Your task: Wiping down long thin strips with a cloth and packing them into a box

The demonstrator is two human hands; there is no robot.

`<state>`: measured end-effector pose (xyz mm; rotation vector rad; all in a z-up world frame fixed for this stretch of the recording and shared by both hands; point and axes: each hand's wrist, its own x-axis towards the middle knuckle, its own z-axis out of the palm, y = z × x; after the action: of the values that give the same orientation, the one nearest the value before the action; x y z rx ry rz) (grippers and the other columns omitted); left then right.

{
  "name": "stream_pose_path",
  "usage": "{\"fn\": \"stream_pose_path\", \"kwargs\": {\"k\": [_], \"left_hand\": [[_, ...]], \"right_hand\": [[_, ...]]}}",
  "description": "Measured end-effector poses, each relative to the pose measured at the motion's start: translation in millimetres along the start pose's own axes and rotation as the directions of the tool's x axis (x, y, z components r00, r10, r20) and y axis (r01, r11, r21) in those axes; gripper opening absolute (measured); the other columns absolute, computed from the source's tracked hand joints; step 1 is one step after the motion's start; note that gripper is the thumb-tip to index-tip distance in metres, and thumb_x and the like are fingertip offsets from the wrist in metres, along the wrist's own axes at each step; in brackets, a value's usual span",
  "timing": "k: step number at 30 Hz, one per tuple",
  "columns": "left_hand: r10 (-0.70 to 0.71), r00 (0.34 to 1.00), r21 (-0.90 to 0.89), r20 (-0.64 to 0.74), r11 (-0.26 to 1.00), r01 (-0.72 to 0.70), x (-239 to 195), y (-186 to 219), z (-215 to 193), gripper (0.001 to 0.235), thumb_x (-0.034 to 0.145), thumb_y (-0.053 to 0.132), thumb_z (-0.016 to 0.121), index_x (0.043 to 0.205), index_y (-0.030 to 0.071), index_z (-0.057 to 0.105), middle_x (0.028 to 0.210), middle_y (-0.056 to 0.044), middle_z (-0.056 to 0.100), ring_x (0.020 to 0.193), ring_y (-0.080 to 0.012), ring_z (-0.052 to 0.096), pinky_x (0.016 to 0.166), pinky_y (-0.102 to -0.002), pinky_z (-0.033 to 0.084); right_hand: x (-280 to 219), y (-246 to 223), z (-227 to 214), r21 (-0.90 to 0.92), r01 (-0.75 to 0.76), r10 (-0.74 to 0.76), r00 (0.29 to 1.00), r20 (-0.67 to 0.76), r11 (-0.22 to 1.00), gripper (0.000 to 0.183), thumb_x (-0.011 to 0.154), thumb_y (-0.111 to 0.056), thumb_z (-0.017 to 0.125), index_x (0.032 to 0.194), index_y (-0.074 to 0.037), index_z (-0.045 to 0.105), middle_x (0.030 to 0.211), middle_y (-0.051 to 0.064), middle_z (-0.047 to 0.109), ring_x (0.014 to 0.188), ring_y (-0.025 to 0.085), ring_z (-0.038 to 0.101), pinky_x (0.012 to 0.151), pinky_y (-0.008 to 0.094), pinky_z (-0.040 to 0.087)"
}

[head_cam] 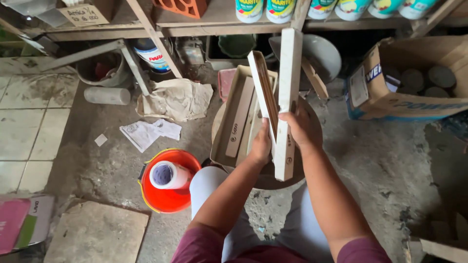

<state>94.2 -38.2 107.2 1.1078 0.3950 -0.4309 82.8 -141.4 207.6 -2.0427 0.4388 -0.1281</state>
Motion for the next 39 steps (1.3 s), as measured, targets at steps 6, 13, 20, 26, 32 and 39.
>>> {"fn": "stream_pose_path", "kwargs": {"k": [6,13,20,26,32,39], "left_hand": [[-0.047,0.977,-0.14,0.21,0.987,0.077,42,-59,-24,0.079,0.097,0.068,0.06,0.139,0.002,0.061,0.128,-0.019,0.064,0.121,-0.0308,0.06,0.108,-0.05,0.047],[-0.044,0.927,-0.179,0.374,0.977,0.119,14,-45,-21,0.072,0.098,0.068,0.058,0.133,0.006,0.064,0.124,-0.015,0.065,0.113,-0.0264,0.063,0.101,-0.045,0.05],[0.044,0.887,-0.225,0.46,0.972,0.068,19,-57,-22,0.068,0.106,0.058,0.048,0.152,0.008,0.048,0.154,-0.019,0.046,0.139,-0.0308,0.048,0.12,-0.051,0.034],[0.137,0.857,-0.277,0.497,0.961,0.007,19,-54,-28,0.068,0.109,0.05,0.042,0.16,0.006,0.032,0.162,-0.02,0.034,0.148,-0.0322,0.036,0.125,-0.052,0.024],[0.184,0.813,-0.046,0.552,0.981,-0.191,-9,-14,-20,0.085,0.103,0.057,0.048,0.162,0.004,0.019,0.162,-0.023,0.028,0.15,-0.0339,0.027,0.125,-0.053,0.021],[0.359,0.739,0.115,0.57,0.856,-0.504,-2,-34,-17,0.072,0.112,0.04,0.04,0.163,0.0,0.009,0.163,-0.032,0.02,0.153,-0.0395,0.017,0.125,-0.056,0.013]], "right_hand": [[-5,-7,-8,-0.147,0.103,-0.101,0.995,0.02,0.984,0.073,0.076,-0.06,0.069,0.128,-0.009,0.062,0.116,0.02,0.068,0.115,0.036,0.064,0.096,0.046,0.047],[-11,-8,-9,-0.217,0.14,-0.151,0.988,-0.036,0.966,0.063,0.08,-0.058,0.068,0.114,-0.006,0.062,0.11,0.021,0.066,0.113,0.039,0.064,0.094,0.049,0.048],[26,40,15,0.057,0.066,-0.068,0.998,0.02,0.996,0.072,0.075,-0.054,0.076,0.126,-0.005,0.061,0.118,0.021,0.068,0.117,0.034,0.064,0.097,0.045,0.048],[26,42,24,0.158,-0.018,-0.001,0.993,0.119,0.987,0.075,0.074,-0.046,0.079,0.134,-0.006,0.059,0.118,0.022,0.07,0.117,0.034,0.065,0.1,0.045,0.048],[23,51,39,0.157,-0.056,0.039,0.994,0.106,0.986,0.064,0.076,-0.041,0.082,0.126,-0.007,0.061,0.107,0.018,0.069,0.106,0.03,0.067,0.093,0.047,0.05],[47,95,52,0.065,-0.132,0.129,0.991,0.042,0.989,0.053,0.071,-0.045,0.081,0.111,-0.011,0.069,0.094,0.011,0.072,0.095,0.027,0.071,0.083,0.042,0.054]]}}
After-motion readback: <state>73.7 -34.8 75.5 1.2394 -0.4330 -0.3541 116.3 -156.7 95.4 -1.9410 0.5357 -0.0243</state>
